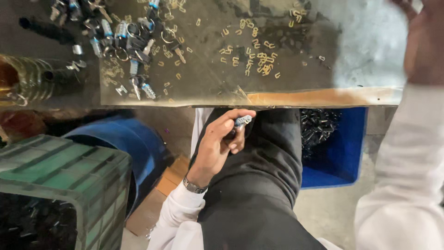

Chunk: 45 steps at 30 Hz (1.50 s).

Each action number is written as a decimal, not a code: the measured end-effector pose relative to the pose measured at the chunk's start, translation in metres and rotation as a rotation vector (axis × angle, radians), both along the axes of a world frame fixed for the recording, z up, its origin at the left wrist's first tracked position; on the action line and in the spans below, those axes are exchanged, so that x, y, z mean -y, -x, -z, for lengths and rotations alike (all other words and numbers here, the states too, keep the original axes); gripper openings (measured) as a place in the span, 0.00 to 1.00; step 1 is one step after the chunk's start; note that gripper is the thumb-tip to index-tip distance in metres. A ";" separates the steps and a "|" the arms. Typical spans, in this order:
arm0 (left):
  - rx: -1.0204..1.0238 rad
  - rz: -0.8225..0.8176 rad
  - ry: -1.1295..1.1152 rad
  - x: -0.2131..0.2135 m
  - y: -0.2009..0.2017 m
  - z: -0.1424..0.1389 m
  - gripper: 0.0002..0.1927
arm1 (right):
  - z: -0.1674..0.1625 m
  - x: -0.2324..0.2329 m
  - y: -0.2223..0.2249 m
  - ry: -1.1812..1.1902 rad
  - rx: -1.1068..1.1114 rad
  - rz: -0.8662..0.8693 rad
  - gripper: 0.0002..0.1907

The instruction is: The person sits at a workbench assembling padlock cylinder components, picking small pin and spring parts and pressing them into a lock cylinder housing by hand, then placing finished cylinders aside and arranging black cylinder housings on the table.

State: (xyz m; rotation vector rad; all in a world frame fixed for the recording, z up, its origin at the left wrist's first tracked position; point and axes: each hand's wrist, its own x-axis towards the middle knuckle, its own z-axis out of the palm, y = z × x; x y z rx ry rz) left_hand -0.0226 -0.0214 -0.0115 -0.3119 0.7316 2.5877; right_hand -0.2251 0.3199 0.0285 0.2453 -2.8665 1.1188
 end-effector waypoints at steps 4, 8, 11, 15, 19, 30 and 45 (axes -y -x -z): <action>-0.001 0.062 0.018 -0.004 -0.003 0.005 0.22 | 0.015 0.014 -0.095 0.814 0.069 -0.074 0.24; -0.008 0.072 0.021 -0.013 -0.004 0.023 0.24 | 0.031 0.074 -0.159 1.154 0.081 0.084 0.26; 0.051 0.090 -0.004 -0.017 -0.008 0.035 0.19 | 0.043 0.114 -0.180 1.221 0.120 0.131 0.25; 0.032 0.118 0.092 -0.019 -0.017 0.041 0.17 | 0.054 0.138 -0.190 1.227 0.204 0.115 0.17; 0.000 0.065 0.336 -0.024 -0.021 0.036 0.13 | 0.055 0.137 -0.191 1.201 0.266 0.102 0.14; -0.483 -0.102 1.098 -0.034 0.000 -0.003 0.07 | 0.056 0.129 -0.195 0.985 0.344 0.126 0.12; -1.502 0.031 1.527 -0.058 0.005 0.030 0.12 | 0.081 0.091 -0.205 1.024 1.024 0.527 0.13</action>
